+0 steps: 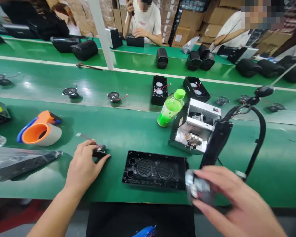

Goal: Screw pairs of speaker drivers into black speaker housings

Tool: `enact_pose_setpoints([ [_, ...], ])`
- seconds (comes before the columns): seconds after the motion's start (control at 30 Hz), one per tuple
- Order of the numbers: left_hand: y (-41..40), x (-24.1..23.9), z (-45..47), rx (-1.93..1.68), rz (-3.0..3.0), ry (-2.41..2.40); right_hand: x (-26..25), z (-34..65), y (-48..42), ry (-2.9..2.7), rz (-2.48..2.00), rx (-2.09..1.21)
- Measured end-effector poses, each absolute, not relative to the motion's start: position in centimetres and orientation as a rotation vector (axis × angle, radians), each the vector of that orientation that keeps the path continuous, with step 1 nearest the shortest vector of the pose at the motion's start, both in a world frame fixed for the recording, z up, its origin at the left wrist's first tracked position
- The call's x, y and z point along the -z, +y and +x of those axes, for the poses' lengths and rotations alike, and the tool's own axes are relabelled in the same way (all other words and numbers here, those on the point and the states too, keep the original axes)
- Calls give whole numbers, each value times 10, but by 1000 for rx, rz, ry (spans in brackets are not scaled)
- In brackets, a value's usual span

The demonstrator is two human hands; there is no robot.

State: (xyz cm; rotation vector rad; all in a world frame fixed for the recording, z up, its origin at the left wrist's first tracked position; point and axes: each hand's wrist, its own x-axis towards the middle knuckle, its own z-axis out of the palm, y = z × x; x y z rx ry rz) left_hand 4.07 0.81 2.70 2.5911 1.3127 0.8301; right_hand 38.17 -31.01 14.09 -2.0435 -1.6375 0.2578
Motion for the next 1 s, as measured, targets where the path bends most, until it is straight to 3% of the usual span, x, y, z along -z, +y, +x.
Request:
enact_pose_setpoints([
  [0.17, -19, -13, 12, -1070, 2750, 1123, -137, 368, -236, -1855, -2040, -601],
  [0.47, -43, -32, -10, -823, 2733, 863, -113, 378, -226, -2224, -2095, -266],
  [0.8, -23, -47, -13, -247, 2918, 702, -100, 380, -221, -2357, -2080, -154],
  [1.0, -11, -75, -9, -395, 2591, 876, -100, 389, -224, -2364, -2022, -211],
])
